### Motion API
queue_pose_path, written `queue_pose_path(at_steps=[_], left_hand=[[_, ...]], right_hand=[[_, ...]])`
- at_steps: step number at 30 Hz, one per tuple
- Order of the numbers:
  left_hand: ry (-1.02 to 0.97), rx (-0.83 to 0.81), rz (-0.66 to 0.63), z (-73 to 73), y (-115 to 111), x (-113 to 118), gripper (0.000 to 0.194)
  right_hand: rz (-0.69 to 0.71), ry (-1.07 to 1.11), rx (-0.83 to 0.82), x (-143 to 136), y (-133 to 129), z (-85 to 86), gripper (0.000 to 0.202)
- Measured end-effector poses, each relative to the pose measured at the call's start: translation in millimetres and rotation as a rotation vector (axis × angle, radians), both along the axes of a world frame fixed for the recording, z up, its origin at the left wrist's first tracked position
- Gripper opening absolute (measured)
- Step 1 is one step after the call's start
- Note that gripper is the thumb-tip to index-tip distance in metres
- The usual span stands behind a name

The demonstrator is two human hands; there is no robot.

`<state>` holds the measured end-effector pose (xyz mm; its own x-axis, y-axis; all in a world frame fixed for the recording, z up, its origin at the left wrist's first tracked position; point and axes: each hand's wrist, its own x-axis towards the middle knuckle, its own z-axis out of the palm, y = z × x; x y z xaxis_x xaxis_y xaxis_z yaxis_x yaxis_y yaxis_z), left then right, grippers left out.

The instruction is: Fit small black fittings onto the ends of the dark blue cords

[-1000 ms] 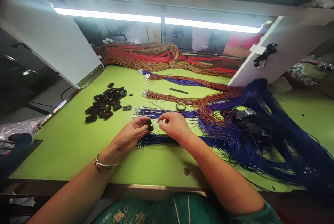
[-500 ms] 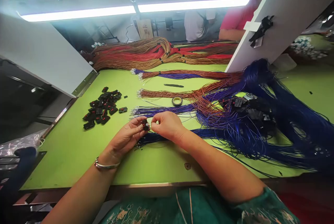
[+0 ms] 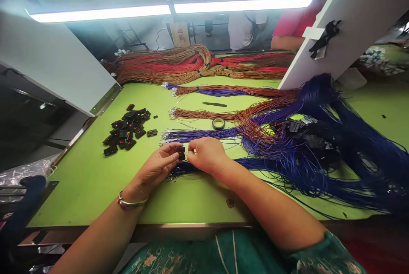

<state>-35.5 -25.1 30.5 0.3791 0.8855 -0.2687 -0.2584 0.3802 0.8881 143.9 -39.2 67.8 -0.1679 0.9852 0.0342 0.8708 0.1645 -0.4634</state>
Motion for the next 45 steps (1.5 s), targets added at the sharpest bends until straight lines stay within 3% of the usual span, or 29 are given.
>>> queue_pose_path(at_steps=[8,15,18,27,36,45], left_hand=[[0.064,0.015,0.064,0.1,-1.4,5.8,0.034],[-0.01,-0.067,0.063,3.7,1.7,5.0,0.034],[-0.026,-0.082,0.065,4.4,1.3,5.1,0.034],[-0.007,-0.035,0.062,3.4,0.2,3.7,0.034],[0.037,-0.017,0.049,0.1,1.4,3.5,0.034],[0.04,0.016,0.043,-1.7,0.0,4.0,0.032]], right_hand=[[0.053,-0.068,0.123,-4.7,-0.1,-11.2,0.022],[0.007,0.379,0.072,0.4,1.7,-24.0,0.015],[-0.024,0.455,0.049,1.5,2.4,-23.4,0.012],[-0.104,0.382,0.052,-0.4,1.0,-21.3,0.01],[-0.016,0.258,0.204,-1.3,-3.1,-23.3,0.011],[-0.1,0.318,0.08,-5.4,-3.4,-26.6,0.011]])
